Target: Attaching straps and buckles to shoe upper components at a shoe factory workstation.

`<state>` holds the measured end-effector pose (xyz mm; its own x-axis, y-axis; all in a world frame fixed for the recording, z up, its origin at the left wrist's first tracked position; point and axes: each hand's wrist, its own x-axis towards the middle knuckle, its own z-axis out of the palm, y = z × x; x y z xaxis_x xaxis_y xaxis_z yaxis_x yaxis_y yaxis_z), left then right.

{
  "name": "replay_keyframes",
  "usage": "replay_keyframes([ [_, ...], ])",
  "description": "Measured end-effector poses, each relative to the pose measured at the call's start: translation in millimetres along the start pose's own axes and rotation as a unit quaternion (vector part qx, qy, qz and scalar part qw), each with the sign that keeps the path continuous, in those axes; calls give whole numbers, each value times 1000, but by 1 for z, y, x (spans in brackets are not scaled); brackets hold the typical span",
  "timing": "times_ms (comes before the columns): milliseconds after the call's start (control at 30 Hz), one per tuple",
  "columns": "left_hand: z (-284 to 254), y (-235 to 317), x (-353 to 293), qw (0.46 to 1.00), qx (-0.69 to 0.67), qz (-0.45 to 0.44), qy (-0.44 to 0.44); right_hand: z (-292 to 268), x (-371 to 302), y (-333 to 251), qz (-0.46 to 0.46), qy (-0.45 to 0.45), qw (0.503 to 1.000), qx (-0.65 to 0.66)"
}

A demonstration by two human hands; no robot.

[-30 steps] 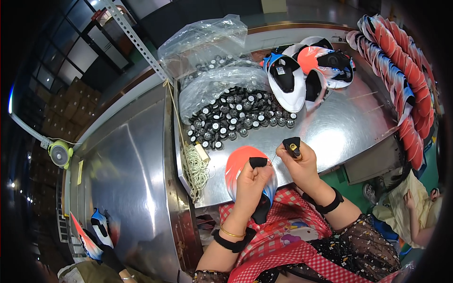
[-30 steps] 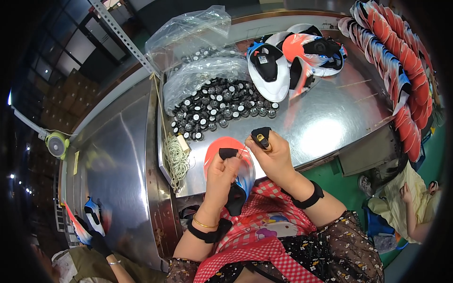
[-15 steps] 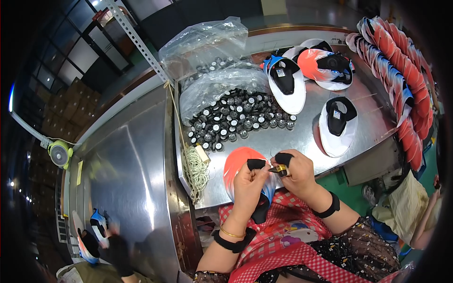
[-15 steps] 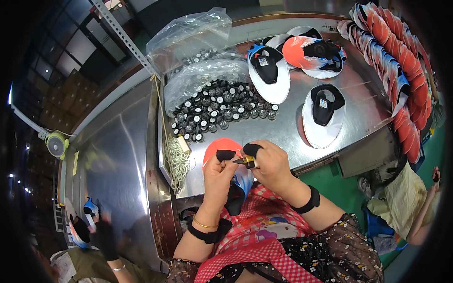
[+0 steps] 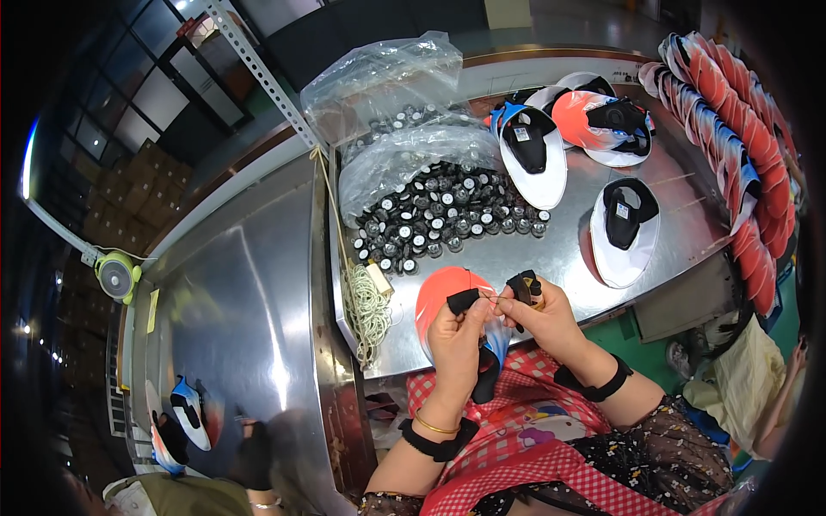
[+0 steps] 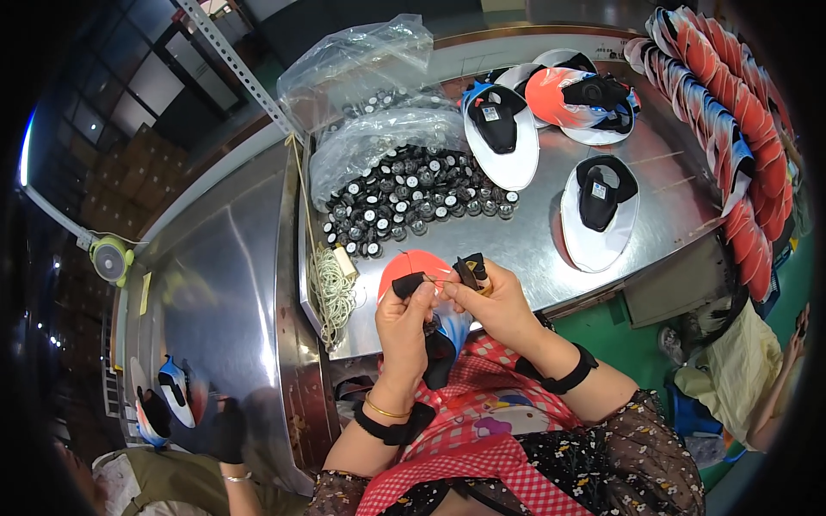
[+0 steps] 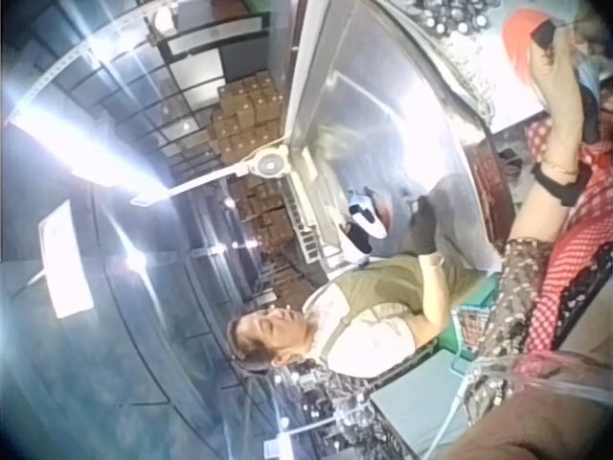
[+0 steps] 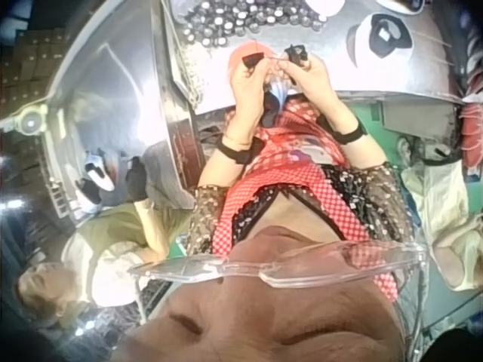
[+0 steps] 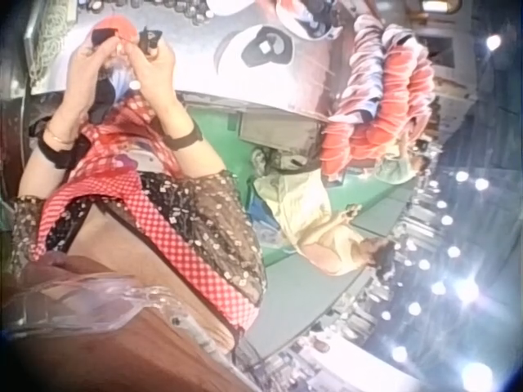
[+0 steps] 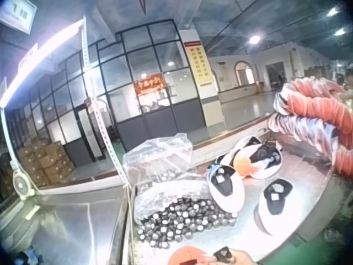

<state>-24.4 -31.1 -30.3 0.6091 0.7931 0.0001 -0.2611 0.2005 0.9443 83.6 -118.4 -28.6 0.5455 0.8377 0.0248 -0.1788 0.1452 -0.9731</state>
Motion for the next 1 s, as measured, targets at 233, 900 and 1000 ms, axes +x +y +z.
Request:
replay_keyframes([
  [233,0,1,4,998,-42,-39,-11,-6,-4,0,-133,40,936,-323],
  [900,-10,-6,9,993,75,-44,-77,-24,12,-15,-229,-35,781,-579],
  [1000,-16,-11,8,995,73,-36,-58,-37,21,-15,-250,-36,757,-602],
])
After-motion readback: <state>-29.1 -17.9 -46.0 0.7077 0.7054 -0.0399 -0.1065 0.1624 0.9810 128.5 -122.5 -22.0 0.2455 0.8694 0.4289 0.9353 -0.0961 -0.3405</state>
